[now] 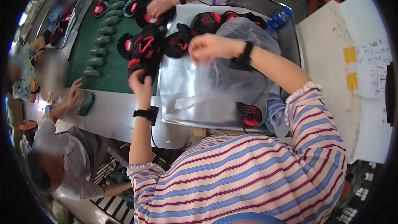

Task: The person unpacks a large sack of black and pink sneakers and places them into a clear plastic bag on a metal table. They handle the shoes one by one, arranging them inside the bag. The person then ties the bag closed and moves it to a nearby pile of other packed bags.

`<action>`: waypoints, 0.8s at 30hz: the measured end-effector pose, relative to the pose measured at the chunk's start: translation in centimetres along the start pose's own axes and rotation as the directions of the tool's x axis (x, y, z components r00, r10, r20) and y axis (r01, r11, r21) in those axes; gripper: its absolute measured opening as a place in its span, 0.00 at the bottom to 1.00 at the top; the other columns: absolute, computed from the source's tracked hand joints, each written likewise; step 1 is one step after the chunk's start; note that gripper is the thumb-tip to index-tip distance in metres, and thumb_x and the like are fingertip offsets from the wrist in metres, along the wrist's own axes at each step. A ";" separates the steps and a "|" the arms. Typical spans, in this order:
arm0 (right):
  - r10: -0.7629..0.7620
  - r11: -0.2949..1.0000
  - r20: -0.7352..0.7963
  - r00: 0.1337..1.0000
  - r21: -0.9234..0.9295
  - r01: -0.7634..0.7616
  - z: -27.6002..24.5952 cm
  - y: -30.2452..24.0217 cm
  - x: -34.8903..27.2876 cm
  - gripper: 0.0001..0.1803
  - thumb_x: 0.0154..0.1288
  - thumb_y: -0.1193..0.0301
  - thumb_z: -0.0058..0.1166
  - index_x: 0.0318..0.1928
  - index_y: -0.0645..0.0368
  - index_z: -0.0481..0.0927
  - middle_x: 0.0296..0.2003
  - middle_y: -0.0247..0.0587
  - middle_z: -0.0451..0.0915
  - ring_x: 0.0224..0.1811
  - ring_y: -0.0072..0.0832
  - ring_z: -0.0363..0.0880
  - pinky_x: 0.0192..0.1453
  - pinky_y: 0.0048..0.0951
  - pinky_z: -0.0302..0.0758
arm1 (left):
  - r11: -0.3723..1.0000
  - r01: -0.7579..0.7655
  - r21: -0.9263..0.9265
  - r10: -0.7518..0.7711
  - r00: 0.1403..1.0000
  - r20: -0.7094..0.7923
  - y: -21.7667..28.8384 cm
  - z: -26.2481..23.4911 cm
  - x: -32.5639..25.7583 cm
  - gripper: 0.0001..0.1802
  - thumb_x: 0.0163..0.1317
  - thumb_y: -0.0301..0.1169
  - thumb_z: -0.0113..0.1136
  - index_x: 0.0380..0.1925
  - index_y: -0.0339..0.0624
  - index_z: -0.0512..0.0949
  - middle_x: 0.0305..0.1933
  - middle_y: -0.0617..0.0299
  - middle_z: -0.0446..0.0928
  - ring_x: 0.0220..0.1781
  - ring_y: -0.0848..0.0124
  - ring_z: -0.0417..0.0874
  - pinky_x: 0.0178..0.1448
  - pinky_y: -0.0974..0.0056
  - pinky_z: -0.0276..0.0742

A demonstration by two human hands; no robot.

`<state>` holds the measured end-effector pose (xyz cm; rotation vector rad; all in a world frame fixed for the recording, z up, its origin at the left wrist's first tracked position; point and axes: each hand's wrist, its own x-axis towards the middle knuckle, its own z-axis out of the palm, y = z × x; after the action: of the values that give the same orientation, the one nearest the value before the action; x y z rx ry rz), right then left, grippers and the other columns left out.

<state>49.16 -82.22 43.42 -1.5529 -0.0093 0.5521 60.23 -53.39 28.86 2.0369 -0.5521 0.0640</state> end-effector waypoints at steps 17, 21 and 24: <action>-0.207 0.430 -0.732 0.649 -0.664 -0.611 6.6 12.8 -22.8 0.20 0.52 0.72 0.51 0.47 0.61 0.69 0.46 0.54 0.67 0.46 0.49 0.71 0.46 0.43 0.72 | 0.731 -0.656 0.187 0.454 0.673 0.584 18.6 13.2 -10.7 0.29 0.48 0.31 0.54 0.53 0.35 0.65 0.56 0.49 0.64 0.54 0.55 0.68 0.52 0.55 0.67; -0.290 0.615 -0.615 0.733 -0.707 -0.350 10.1 11.9 -20.9 0.15 0.49 0.70 0.55 0.40 0.61 0.73 0.42 0.47 0.68 0.39 0.44 0.75 0.41 0.40 0.73 | 0.704 -0.656 0.270 0.468 0.715 0.519 17.9 14.6 -9.1 0.33 0.44 0.33 0.60 0.54 0.38 0.64 0.56 0.47 0.63 0.57 0.51 0.64 0.54 0.51 0.63; -0.161 0.467 -0.532 0.831 -0.783 -0.411 9.9 15.0 -19.7 0.23 0.48 0.64 0.59 0.45 0.59 0.72 0.42 0.43 0.72 0.36 0.44 0.76 0.37 0.39 0.75 | 0.738 -0.535 0.410 0.194 0.751 0.631 17.2 15.0 -7.5 0.28 0.45 0.40 0.63 0.43 0.32 0.71 0.50 0.43 0.69 0.55 0.51 0.67 0.52 0.51 0.66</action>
<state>23.53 -80.80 36.31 -2.7585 0.3245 0.1570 43.83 -70.40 33.21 2.4955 -1.4865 -0.1420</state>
